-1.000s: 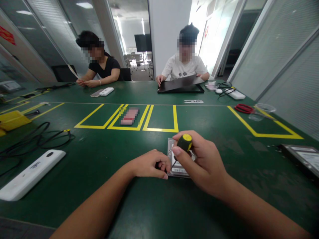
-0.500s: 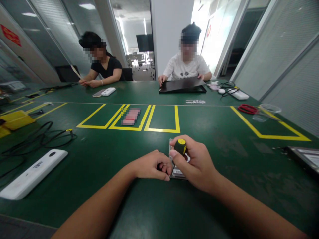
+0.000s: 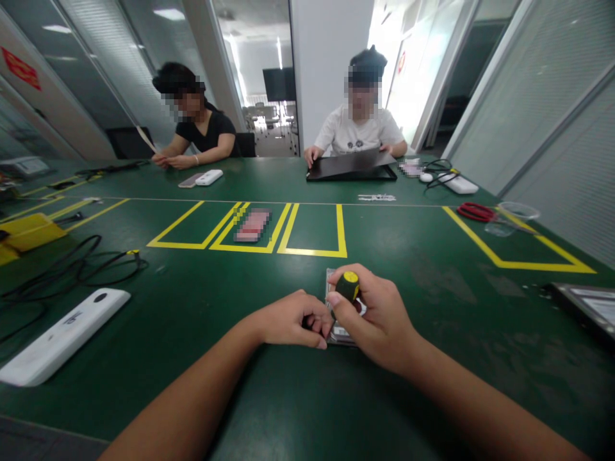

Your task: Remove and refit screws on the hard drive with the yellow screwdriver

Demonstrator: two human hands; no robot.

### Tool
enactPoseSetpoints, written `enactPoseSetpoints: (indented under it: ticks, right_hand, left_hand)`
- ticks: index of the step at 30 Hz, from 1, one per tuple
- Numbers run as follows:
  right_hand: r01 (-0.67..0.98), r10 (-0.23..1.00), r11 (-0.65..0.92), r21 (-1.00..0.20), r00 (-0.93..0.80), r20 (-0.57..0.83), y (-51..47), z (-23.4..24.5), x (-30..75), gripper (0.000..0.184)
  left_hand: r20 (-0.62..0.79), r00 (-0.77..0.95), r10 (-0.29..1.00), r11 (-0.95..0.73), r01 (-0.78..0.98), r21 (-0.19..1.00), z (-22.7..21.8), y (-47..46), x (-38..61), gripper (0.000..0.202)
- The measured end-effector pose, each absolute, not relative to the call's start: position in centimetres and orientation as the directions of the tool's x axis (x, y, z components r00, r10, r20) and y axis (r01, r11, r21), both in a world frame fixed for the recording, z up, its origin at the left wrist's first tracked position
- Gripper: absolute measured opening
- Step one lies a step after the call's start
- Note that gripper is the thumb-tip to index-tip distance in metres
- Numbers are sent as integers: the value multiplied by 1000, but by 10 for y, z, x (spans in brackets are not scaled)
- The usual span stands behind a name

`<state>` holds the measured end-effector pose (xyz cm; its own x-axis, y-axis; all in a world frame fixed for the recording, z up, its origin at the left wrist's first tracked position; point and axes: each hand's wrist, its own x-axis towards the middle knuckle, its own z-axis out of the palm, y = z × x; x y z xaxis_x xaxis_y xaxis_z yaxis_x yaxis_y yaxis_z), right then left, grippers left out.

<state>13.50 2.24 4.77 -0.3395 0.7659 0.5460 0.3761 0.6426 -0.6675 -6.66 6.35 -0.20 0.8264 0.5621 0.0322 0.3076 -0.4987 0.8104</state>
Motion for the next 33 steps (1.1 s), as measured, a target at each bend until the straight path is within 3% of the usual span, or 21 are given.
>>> enactPoseSetpoints:
  ticks: [14,21,31,33]
  right_hand:
    - [378,725,688,-619,-391,568,28,56,138,17]
    - [385,713,701,-600,-401,575,27,53,140,48]
    - [287,562,825,-488,-510,651,27,84,142,9]
    - [317,571,818,-480,-543,616,28,95,140,10]
  left_hand:
    - [6,829,559,-473,313,824,-1,64,-67,18]
    - [-1,829,559,-506,342,792,3,64,-66,17]
    - [-75,801,593,-404,377,834,5,60,-65,16]
    - [-81,802,592,-394,376,838,5,60,-65,15]
